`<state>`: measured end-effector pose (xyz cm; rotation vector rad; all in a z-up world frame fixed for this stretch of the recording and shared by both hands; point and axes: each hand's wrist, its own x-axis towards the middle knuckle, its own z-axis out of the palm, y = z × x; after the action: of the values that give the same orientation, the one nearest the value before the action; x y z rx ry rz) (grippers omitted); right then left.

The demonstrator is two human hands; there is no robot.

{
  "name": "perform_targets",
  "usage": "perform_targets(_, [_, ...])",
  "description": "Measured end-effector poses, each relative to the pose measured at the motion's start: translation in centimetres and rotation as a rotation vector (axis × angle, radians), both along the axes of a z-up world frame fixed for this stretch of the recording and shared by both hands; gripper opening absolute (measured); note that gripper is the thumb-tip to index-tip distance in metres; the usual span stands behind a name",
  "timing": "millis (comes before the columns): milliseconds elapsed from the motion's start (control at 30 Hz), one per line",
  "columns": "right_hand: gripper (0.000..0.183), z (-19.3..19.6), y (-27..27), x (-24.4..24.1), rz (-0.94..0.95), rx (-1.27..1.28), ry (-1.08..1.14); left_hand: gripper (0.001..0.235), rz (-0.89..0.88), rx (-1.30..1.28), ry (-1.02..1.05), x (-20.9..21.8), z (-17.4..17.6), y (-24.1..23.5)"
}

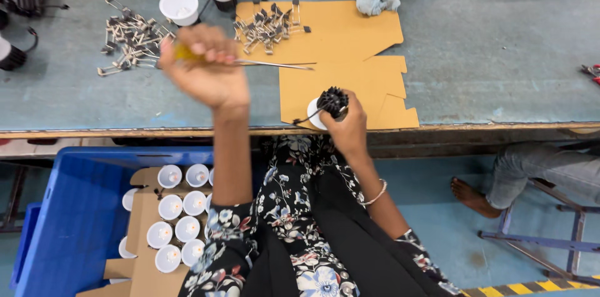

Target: The person assembles small electronic components by inserting metal clips into white plastic housings. They use a yellow screwdriver to tighten the clips inside the housing and place the finished units into a blue bin.

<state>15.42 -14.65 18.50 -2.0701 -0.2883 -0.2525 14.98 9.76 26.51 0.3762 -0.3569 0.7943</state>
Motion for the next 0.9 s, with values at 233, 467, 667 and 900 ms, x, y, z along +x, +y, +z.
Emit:
perform_targets(233, [0.056, 3.4, -0.2, 9.4, 0.747, 0.089, -0.023, 0.024, 0.320, -0.178, 0.059, -1.6, -11.4, 8.7])
perform_targets(467, [0.056, 4.2, -0.2, 16.7, 1.096, 0.391, 0.330, 0.012, 0.598, -0.062, 0.328, -1.0, -16.1, 11.1])
perform_targets(667, [0.033, -1.2, 4.9, 21.7, 0.514, 0.114, -0.023, 0.021, 0.960, 0.453, 0.961, -0.5, -13.0, 8.3])
perform_targets(900, [0.021, -5.5, 7.7, 24.1, 0.346, -0.024, -0.197, 0.024, 1.025, 0.577, 0.980, -0.8, -11.9, 8.0])
